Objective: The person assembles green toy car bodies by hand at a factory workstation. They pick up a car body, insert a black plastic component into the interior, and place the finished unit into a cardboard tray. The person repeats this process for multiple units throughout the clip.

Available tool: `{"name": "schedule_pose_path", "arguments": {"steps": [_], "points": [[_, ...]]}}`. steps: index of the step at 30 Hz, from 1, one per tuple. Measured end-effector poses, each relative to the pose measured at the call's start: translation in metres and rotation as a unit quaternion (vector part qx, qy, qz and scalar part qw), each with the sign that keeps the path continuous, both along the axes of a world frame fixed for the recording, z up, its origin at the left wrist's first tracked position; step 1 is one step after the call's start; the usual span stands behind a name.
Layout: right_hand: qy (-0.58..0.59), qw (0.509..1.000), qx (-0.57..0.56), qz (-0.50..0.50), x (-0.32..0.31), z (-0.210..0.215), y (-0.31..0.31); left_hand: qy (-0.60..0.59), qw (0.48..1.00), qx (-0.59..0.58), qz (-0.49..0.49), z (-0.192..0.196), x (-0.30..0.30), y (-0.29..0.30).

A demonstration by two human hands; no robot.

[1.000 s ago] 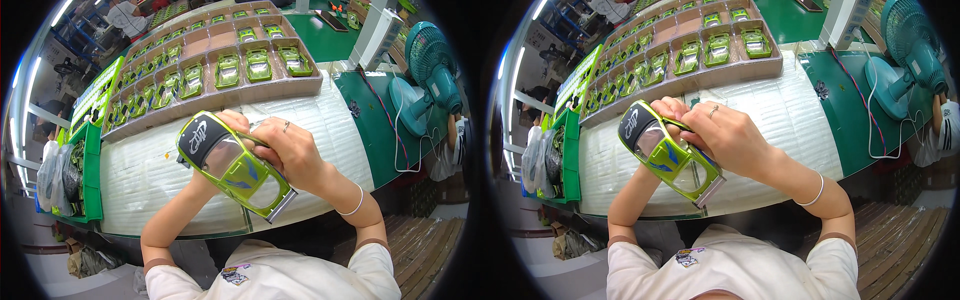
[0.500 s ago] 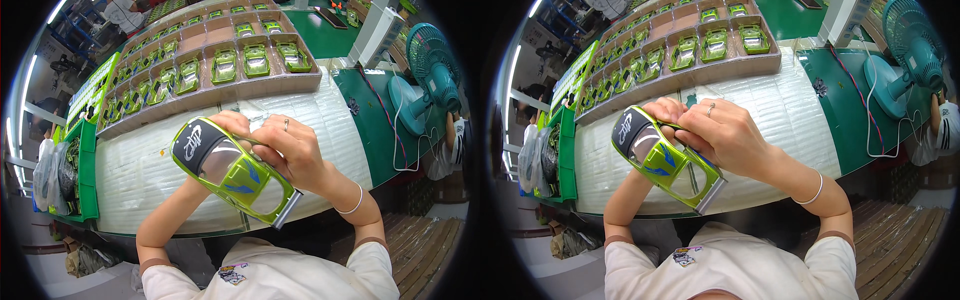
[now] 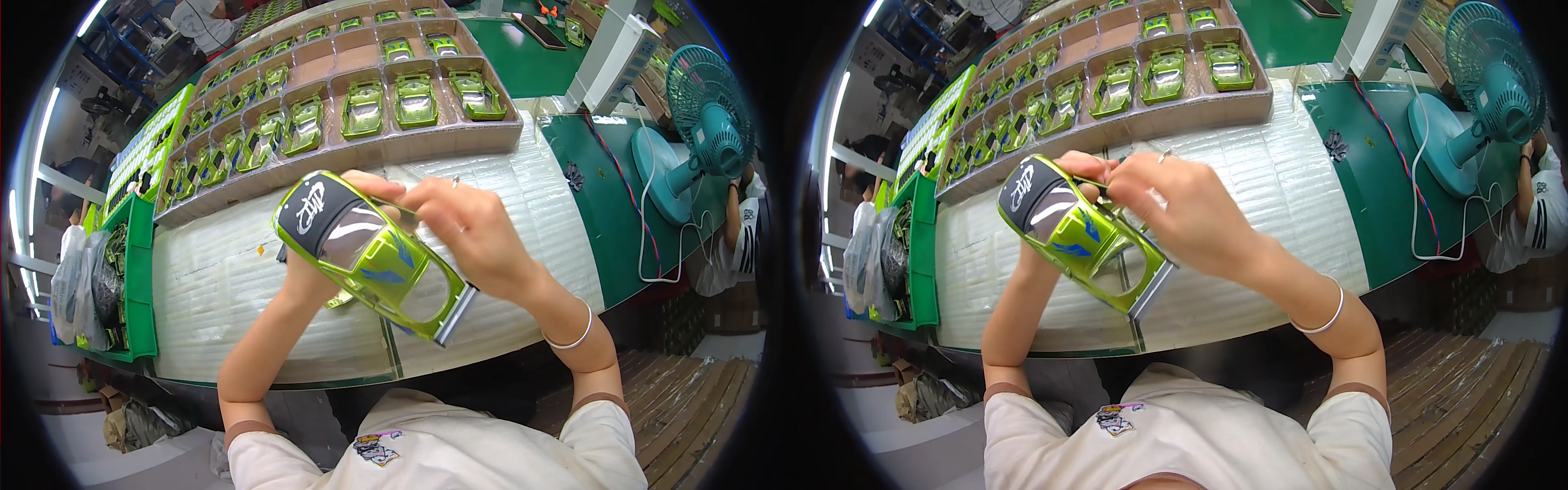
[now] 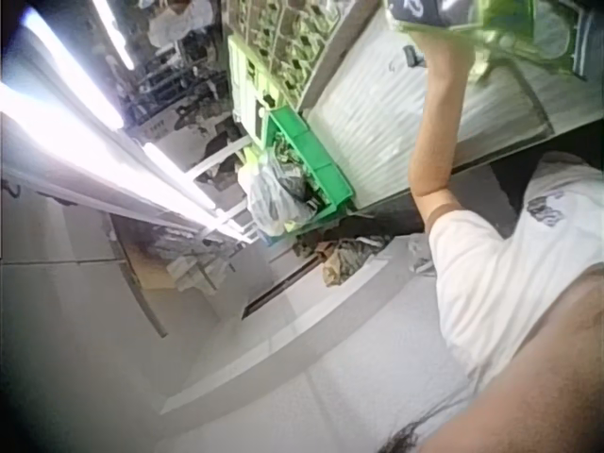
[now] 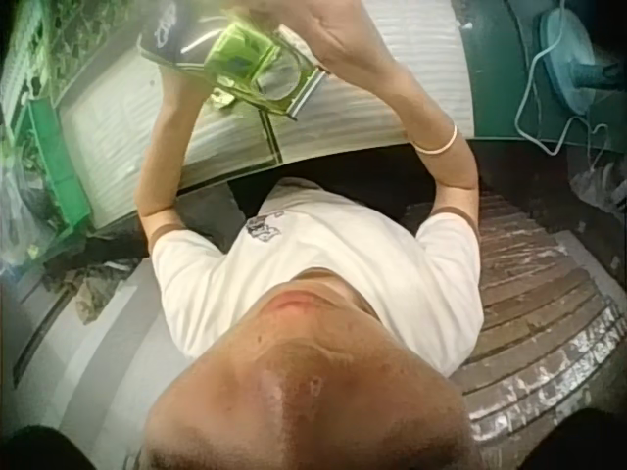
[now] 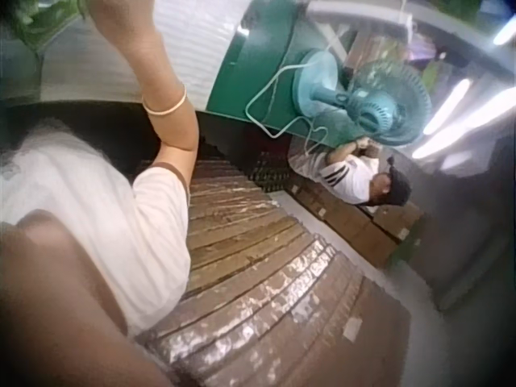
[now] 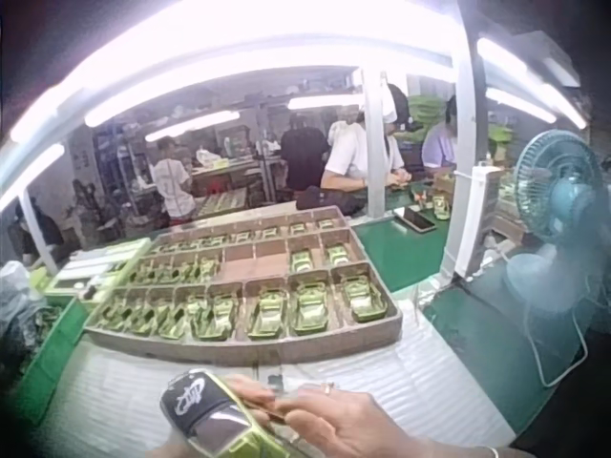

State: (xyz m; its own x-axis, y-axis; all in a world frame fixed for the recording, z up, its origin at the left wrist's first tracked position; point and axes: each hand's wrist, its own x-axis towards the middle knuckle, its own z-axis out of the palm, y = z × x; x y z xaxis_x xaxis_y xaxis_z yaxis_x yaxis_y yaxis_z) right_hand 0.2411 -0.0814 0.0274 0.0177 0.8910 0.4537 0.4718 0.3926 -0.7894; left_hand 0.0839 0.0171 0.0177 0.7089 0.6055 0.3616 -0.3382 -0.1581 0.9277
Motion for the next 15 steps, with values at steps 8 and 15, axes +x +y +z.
{"name": "schedule_pose_path", "arguments": {"steps": [8,15], "points": [[0.094,0.992,-0.044,0.075,-0.007,0.002,0.001,0.209,0.952,0.139,0.175,0.034,0.000,0.000],[0.465,0.872,-0.135,0.068,0.015,-0.003,0.008,0.088,0.921,0.312,0.217,0.078,0.038,0.005]]}}
